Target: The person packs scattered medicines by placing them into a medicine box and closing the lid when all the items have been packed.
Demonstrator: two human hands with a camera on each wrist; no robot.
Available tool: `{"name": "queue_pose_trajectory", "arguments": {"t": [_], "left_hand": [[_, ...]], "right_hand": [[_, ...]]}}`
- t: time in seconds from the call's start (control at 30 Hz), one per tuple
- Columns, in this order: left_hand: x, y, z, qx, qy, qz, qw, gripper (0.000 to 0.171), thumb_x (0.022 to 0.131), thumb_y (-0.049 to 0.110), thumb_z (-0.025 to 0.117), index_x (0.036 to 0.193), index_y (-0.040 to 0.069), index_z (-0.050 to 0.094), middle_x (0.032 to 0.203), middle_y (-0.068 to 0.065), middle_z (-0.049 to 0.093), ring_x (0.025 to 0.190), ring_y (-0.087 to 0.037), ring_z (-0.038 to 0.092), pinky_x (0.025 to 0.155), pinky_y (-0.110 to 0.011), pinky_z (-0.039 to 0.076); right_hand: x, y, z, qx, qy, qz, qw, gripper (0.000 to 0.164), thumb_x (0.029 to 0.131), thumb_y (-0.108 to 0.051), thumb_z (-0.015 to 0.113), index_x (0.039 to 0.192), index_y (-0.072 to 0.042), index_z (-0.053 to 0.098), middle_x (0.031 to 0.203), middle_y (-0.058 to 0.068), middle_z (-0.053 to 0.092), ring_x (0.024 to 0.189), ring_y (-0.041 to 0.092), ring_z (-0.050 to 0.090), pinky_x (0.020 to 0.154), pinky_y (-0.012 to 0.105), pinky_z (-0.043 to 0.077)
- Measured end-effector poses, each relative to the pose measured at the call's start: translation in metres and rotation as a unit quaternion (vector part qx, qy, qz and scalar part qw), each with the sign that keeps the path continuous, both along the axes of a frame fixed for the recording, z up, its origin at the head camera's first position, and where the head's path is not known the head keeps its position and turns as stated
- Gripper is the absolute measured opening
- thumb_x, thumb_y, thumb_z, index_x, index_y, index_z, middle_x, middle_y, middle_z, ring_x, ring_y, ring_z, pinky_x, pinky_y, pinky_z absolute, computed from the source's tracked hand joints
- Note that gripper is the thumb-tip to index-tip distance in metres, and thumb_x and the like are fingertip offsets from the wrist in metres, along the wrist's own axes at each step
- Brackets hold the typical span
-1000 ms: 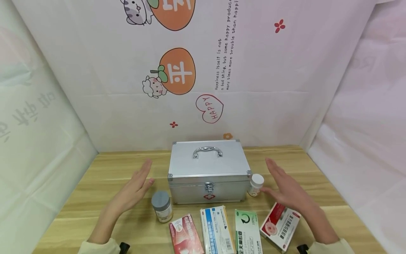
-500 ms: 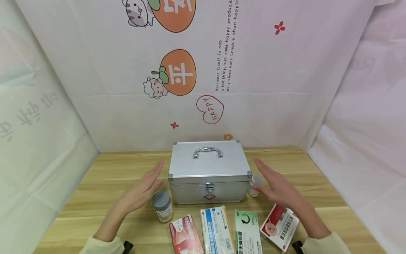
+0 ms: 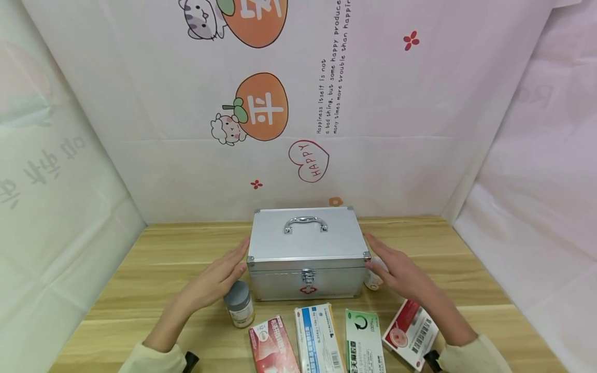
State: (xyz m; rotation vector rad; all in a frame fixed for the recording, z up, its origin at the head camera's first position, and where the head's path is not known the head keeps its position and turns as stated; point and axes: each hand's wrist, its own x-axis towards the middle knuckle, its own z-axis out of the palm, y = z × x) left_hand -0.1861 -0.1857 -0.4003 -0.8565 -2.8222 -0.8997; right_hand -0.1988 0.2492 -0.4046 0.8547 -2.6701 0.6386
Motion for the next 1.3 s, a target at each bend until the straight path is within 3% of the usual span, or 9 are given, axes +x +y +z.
{"name": "queue_pose_trajectory", "arguments": {"t": [0.3,0.73,0.9,1.1,1.3], "left_hand": [[-0.001,0.01,0.001,-0.01,0.022,0.003,0.9997,0.063,0.107,0.026,0.045,0.155,-0.007,0.02,0.16,-0.024,0.027,0.144,-0.043,0.036,0.116,-0.056,0.033],[-0.001,0.015,0.002,-0.009,0.042,-0.004,0.9991,0.066,0.101,0.011,0.056,0.151,-0.014,0.022,0.152,-0.031,0.036,0.135,-0.044,0.048,0.109,-0.054,0.042],[-0.003,0.015,0.002,-0.009,0.053,-0.011,0.9985,0.068,0.099,0.007,0.059,0.151,-0.015,0.023,0.148,-0.032,0.043,0.127,-0.04,0.057,0.105,-0.051,0.047],[-0.005,0.015,0.007,-0.016,0.061,-0.009,0.998,0.067,0.097,0.005,0.06,0.151,-0.013,0.025,0.133,-0.028,0.061,0.106,-0.03,0.071,0.096,-0.049,0.054],[-0.009,0.015,0.016,-0.024,0.066,-0.003,0.9975,0.063,0.099,0.007,0.058,0.15,-0.014,0.028,0.124,-0.025,0.067,0.092,-0.018,0.068,0.088,-0.042,0.058]], "right_hand": [[0.002,-0.007,-0.002,-0.012,0.021,0.007,1.0,0.063,0.1,-0.015,0.059,0.155,0.0,0.031,0.151,0.026,0.044,0.131,0.043,0.053,0.103,0.056,0.047],[0.003,-0.013,-0.004,-0.056,-0.003,-0.002,0.998,0.069,0.094,-0.007,0.066,0.153,0.002,0.032,0.146,0.026,0.049,0.125,0.042,0.058,0.098,0.054,0.051],[0.003,-0.014,-0.002,-0.067,-0.009,-0.002,0.998,0.067,0.093,-0.005,0.066,0.152,0.005,0.034,0.146,0.027,0.049,0.124,0.042,0.059,0.097,0.053,0.052],[0.0,-0.015,0.005,-0.078,-0.02,0.004,0.997,0.065,0.094,-0.004,0.065,0.151,0.007,0.034,0.144,0.028,0.05,0.123,0.042,0.06,0.096,0.052,0.053],[-0.005,-0.016,0.014,-0.082,-0.031,0.004,0.996,0.062,0.097,-0.007,0.062,0.151,0.006,0.034,0.144,0.027,0.051,0.124,0.042,0.059,0.096,0.051,0.052]]}}
